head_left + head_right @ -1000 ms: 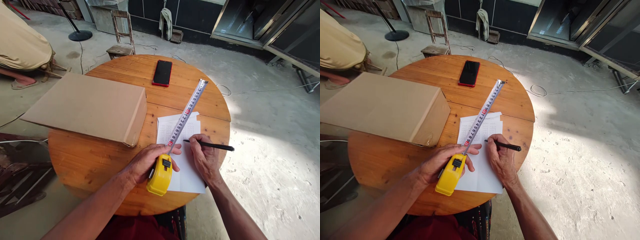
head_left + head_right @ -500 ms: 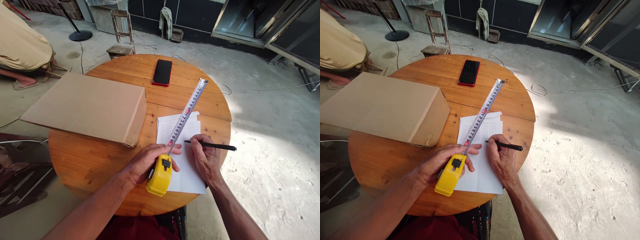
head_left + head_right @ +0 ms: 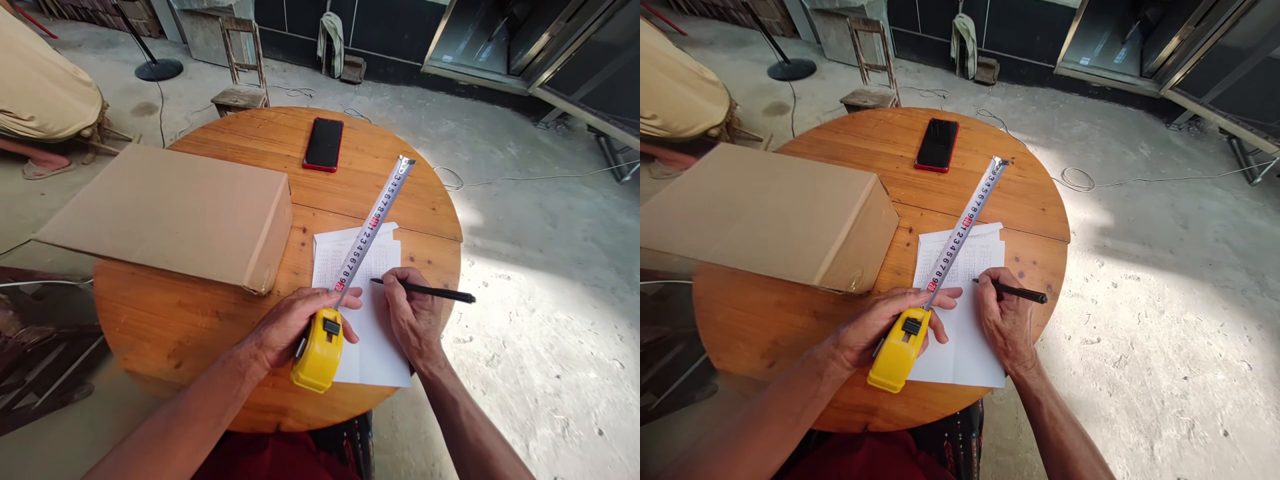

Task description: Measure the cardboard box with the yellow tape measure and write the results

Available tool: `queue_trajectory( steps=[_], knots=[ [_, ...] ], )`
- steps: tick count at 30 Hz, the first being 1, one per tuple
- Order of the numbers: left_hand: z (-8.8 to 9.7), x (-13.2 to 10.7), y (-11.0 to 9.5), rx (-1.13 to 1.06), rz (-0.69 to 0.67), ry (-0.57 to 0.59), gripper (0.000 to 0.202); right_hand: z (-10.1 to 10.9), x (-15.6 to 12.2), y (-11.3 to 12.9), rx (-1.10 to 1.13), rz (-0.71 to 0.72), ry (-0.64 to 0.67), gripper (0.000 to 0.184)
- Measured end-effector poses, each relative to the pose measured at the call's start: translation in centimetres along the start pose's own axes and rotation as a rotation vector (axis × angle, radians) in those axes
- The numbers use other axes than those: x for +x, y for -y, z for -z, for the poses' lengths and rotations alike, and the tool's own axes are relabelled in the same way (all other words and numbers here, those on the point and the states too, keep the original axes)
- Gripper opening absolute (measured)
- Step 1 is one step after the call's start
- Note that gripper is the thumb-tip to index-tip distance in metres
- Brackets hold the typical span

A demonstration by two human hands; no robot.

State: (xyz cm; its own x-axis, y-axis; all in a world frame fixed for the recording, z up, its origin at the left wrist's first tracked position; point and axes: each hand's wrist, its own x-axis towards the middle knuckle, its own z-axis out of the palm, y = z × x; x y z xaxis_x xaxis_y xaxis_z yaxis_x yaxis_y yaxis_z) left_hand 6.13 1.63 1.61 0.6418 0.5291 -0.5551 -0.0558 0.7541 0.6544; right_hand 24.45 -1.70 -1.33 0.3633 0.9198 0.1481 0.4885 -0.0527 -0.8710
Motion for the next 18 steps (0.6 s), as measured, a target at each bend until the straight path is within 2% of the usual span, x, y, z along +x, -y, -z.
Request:
queue_trajectory(
  steps=[12,18],
  knots=[
    [0.11,0.0,0.09,-0.008,-0.005,0.01,0.04,0.09,0.06,-0.01,0.008,-0.008,0.026,0.015],
    [0.11,-0.02,0.07,0.013,-0.01,0.009,0.04,0.35,0.06,-0.08,-0.028,-0.003,-0.041,0.018]
  ],
)
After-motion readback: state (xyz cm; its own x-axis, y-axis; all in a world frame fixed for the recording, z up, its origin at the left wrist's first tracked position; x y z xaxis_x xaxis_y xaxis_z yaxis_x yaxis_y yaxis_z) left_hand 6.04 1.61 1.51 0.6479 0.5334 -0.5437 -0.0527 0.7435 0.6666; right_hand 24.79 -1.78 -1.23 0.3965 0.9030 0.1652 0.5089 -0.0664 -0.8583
